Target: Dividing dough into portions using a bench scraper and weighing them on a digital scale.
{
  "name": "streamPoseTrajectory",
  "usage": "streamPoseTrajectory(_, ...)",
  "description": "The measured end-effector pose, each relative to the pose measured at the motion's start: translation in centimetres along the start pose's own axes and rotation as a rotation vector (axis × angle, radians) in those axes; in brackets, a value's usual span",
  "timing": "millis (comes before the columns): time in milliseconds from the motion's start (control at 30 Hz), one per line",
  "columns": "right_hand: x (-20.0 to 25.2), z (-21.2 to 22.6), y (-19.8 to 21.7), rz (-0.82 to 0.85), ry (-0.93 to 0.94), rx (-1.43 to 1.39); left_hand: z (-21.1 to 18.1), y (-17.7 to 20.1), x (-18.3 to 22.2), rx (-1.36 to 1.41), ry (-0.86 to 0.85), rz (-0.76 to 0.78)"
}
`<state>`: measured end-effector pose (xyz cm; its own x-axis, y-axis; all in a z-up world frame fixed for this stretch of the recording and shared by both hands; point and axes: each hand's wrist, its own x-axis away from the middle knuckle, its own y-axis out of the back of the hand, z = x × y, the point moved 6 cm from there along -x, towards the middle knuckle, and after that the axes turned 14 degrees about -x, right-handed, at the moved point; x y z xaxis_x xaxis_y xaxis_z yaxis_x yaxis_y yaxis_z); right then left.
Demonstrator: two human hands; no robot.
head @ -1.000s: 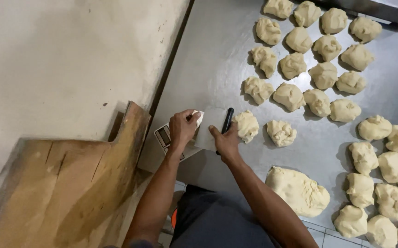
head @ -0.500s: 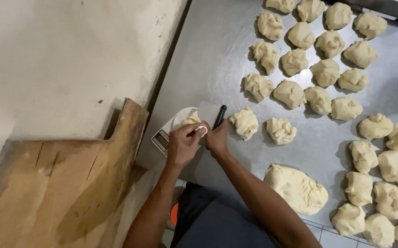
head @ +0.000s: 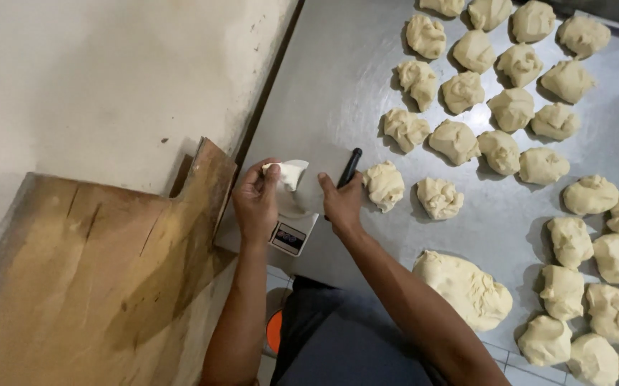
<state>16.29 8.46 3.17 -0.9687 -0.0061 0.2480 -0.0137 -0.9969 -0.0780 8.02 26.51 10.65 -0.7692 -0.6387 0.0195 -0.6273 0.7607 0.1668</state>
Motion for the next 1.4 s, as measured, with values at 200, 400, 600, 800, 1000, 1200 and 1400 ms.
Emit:
streamPoseTrajectory(200, 2.3, 3.5, -1.8, 0.112, 0.025, -0.010, 4.3, -1.5, -1.1, -0.215, 0.061, 0.028)
streamPoseTrajectory(400, 0.1, -3.1, -4.0, 0.183, 0.130, 0.177, 5.9, -0.8, -1.8, -0.522, -0.001, 0.078)
streamPoseTrajectory(600, -0.5, -4.0, -4.7, 0.229, 0.156, 0.263, 4.8, -1.0, 0.1, -0.485, -0.015, 0.202)
streamPoseTrajectory(800, -2.2, -2.8, -3.9, 0.239, 0.066, 0.361, -0.2, -1.0, 4.6, -0.130, -0.035, 0.217)
streamPoseTrajectory(1000, -1.8, -3.8, -3.7, 0.199, 0.074, 0.394, -7.0, 2.4, 7.5, -0.019, -0.190, 0.197)
streamPoseTrajectory(1200, -1.3, -1.6, -1.5, 0.275, -0.459, -0.585, -9.0, 2.4, 7.3, 0.155, -0.253, 0.074)
streamPoseTrajectory(1400, -1.9, 2.4, 16.4, -0.017, -0.162, -0.398, -1.7, -9.6, 11.1, -0.008, -0.419, 0.451)
